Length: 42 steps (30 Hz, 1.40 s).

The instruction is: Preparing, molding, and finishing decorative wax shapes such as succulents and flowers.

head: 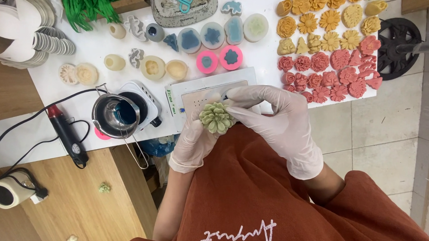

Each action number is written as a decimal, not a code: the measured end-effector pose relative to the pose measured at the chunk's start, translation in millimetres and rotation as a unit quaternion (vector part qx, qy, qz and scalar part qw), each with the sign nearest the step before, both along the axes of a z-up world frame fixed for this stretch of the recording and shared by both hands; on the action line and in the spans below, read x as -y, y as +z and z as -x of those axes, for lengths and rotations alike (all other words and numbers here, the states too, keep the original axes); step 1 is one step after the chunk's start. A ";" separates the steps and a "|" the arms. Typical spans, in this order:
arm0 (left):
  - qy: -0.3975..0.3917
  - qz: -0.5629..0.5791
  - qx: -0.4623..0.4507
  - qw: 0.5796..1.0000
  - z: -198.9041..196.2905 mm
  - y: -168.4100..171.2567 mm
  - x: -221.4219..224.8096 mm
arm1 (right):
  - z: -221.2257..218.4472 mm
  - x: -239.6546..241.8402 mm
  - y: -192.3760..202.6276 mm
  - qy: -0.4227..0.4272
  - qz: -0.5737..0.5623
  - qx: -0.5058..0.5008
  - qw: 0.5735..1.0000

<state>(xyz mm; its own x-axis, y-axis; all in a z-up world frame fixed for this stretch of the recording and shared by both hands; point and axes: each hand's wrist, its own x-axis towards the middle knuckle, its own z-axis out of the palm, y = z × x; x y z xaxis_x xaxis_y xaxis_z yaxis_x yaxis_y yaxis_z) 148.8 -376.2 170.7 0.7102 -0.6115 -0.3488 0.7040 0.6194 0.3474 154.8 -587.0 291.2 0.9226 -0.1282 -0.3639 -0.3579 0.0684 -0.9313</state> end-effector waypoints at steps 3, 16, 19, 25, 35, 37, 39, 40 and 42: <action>0.005 0.008 0.009 1.000 0.9 -2.1 -4.1 | -3.2 -4.0 5.8 0.007 -0.003 -0.001 1.000; 0.019 0.024 0.010 0.999 -0.5 3.1 -10.7 | -0.2 -15.4 11.4 0.009 0.014 0.027 1.000; 0.023 0.027 0.021 0.999 0.0 3.4 -10.9 | 1.1 -19.3 7.9 0.009 0.018 0.044 0.999; 0.037 0.044 0.007 0.998 4.9 -5.4 -16.6 | -2.2 -29.2 10.4 0.023 0.056 0.057 0.997; 0.055 0.084 0.008 0.995 11.2 -17.4 -21.6 | -5.2 -46.3 16.4 0.027 0.119 0.081 0.989; 0.059 0.088 0.004 0.994 9.4 -14.6 -22.1 | -4.0 -46.7 16.2 0.034 0.125 0.094 0.987; 0.062 0.093 0.001 0.994 8.2 -13.9 -22.3 | -3.1 -47.1 17.2 0.042 0.131 0.107 0.985; 0.063 0.097 0.002 0.993 8.1 -14.6 -22.2 | -2.8 -47.3 18.2 0.046 0.151 0.126 0.979; 0.065 0.102 0.004 0.993 9.0 -17.0 -23.3 | -2.5 -48.3 20.5 0.052 0.171 0.146 0.973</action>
<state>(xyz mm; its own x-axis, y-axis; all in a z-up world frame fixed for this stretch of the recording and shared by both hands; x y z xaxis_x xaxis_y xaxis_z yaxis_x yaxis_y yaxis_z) 139.8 -352.9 153.6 0.7894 -0.5722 -0.2221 0.6119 0.7625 0.2104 157.3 -538.6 311.6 0.9947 -0.0961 -0.0364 -0.0625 -0.2850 -0.9565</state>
